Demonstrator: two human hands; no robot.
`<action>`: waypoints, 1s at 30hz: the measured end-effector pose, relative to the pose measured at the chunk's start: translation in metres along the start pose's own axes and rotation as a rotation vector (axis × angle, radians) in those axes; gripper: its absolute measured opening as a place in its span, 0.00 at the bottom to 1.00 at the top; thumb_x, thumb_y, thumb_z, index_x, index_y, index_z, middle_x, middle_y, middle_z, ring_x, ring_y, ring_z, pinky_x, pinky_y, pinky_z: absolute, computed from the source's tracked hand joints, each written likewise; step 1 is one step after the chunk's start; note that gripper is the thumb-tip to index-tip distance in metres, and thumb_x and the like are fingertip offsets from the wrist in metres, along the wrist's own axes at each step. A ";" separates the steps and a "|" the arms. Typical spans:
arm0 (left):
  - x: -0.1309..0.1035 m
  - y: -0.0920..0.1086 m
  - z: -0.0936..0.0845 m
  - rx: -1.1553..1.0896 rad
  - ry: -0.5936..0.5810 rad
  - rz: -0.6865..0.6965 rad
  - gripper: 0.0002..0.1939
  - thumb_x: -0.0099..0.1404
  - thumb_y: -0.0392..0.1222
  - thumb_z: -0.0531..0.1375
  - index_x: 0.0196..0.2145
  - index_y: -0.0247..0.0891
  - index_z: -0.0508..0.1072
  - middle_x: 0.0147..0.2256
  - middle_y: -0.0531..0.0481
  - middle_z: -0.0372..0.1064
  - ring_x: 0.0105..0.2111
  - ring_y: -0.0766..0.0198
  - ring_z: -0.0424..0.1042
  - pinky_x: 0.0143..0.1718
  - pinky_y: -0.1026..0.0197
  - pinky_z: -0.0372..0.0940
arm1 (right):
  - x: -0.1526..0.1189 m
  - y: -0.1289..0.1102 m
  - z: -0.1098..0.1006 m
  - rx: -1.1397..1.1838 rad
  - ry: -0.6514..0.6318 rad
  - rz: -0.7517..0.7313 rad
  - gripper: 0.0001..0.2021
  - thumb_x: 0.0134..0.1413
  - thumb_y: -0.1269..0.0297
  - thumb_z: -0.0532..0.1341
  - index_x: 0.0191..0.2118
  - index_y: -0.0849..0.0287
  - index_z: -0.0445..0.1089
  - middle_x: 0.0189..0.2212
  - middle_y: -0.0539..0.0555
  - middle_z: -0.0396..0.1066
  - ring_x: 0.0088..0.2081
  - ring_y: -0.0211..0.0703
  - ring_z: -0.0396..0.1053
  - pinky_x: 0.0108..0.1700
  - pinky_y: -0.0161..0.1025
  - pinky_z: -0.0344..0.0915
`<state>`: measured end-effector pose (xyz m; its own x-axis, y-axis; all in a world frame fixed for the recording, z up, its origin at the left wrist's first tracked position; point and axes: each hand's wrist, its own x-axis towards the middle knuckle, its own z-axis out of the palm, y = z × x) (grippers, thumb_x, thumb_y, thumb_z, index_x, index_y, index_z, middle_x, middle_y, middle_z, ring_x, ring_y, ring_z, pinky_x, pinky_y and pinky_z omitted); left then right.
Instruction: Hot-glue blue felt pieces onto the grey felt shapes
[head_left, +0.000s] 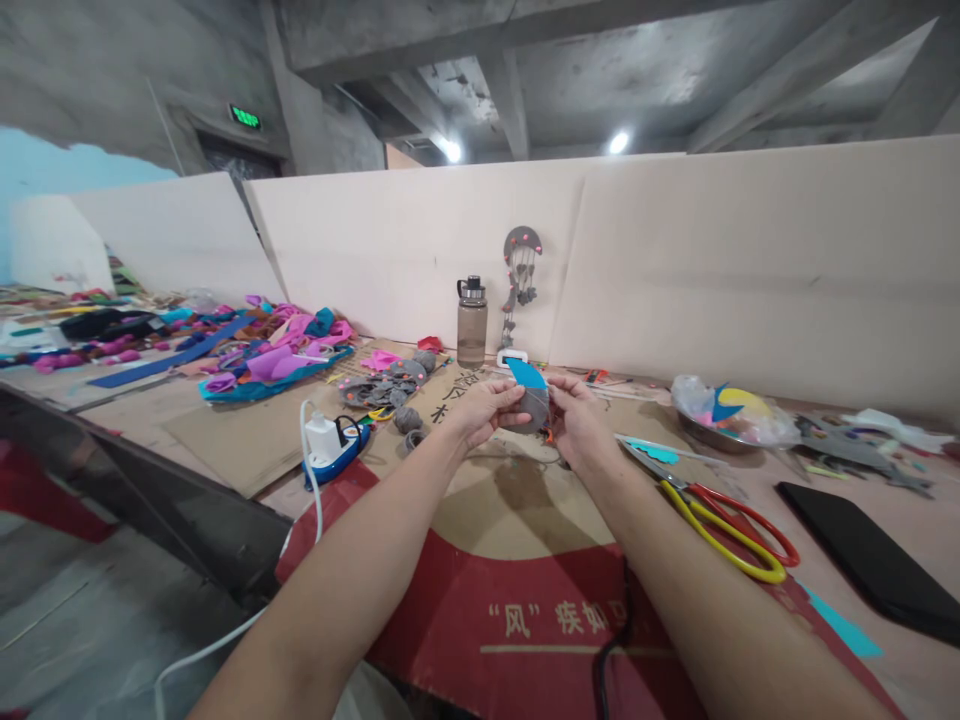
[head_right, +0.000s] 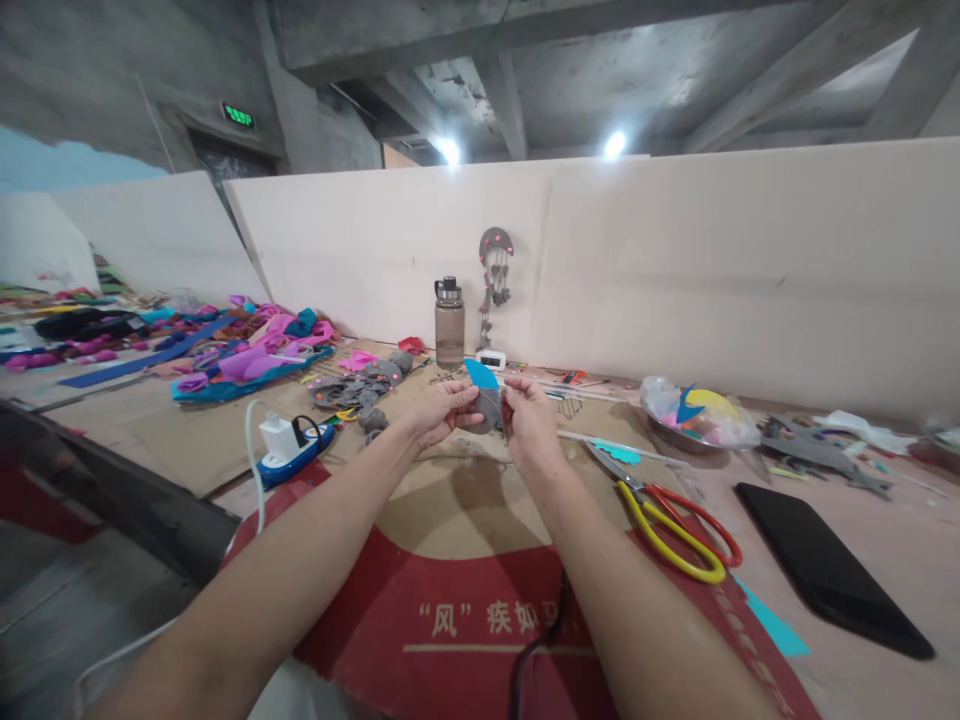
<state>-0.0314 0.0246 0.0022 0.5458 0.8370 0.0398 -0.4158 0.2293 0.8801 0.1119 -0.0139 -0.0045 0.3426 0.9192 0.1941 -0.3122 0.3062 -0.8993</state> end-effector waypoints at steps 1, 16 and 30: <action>0.000 0.001 0.000 -0.016 0.009 0.002 0.03 0.60 0.31 0.67 0.30 0.29 0.75 0.27 0.48 0.74 0.25 0.70 0.73 0.29 0.67 0.72 | 0.000 0.000 0.000 -0.014 0.021 -0.001 0.14 0.36 0.61 0.68 0.30 0.54 0.64 0.20 0.43 0.65 0.21 0.33 0.60 0.23 0.32 0.58; -0.003 0.009 -0.002 -0.110 -0.046 0.121 0.06 0.59 0.34 0.68 0.30 0.30 0.74 0.28 0.48 0.74 0.24 0.70 0.73 0.25 0.71 0.70 | -0.010 -0.013 0.008 -0.328 0.022 -0.370 0.18 0.48 0.49 0.66 0.25 0.55 0.62 0.21 0.45 0.61 0.24 0.35 0.56 0.28 0.35 0.55; 0.000 0.006 -0.003 -0.024 -0.041 0.133 0.08 0.57 0.35 0.70 0.29 0.29 0.75 0.23 0.51 0.69 0.23 0.71 0.70 0.26 0.68 0.70 | -0.010 -0.004 0.008 -0.288 -0.088 -0.284 0.12 0.53 0.51 0.62 0.29 0.55 0.67 0.24 0.46 0.65 0.27 0.36 0.60 0.30 0.35 0.59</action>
<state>-0.0360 0.0272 0.0065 0.5135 0.8400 0.1753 -0.5037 0.1297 0.8541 0.1028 -0.0226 0.0007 0.2988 0.8297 0.4715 0.0487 0.4802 -0.8758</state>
